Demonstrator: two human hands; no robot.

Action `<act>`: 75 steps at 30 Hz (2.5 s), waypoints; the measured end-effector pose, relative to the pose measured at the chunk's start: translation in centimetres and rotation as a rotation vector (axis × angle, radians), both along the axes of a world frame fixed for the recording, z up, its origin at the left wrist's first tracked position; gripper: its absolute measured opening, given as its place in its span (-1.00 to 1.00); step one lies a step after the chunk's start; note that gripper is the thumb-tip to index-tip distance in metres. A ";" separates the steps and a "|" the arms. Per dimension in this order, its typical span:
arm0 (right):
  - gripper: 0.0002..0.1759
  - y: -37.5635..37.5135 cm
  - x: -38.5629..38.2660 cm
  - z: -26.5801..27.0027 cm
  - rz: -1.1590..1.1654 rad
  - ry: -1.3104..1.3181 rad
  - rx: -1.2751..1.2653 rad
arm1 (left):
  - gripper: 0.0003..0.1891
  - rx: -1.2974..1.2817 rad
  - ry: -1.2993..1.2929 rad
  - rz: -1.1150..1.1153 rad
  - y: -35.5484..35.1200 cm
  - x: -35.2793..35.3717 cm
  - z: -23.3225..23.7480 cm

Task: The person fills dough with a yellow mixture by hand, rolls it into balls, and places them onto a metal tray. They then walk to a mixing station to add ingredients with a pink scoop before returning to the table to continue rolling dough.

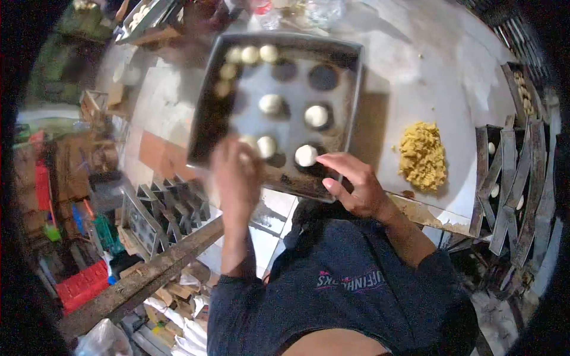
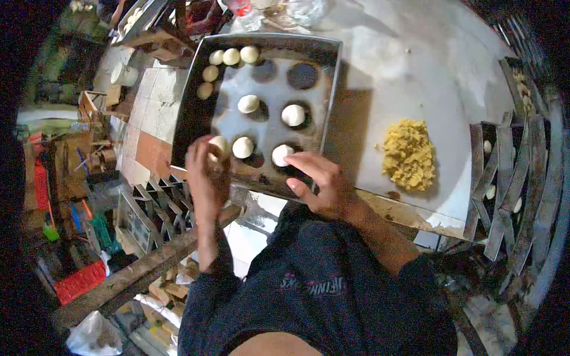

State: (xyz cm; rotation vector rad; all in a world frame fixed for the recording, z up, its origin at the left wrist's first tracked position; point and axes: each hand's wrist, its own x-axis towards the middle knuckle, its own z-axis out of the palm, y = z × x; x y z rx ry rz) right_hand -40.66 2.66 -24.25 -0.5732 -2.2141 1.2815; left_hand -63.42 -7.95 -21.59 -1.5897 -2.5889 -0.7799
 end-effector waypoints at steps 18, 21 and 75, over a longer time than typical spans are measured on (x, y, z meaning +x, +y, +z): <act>-0.83 -2.1 10.7 5.3 -0.583 0.548 0.077 | -0.39 0.763 -1.003 -0.516 2.8 24.7 0.4; -0.83 -5.1 8.5 2.8 -0.458 0.589 0.171 | -0.09 0.396 -1.436 -0.789 -0.3 24.0 3.5; -0.76 -1.1 10.9 5.2 -0.522 0.245 0.199 | -0.30 0.358 -0.456 -0.439 3.4 24.1 -1.4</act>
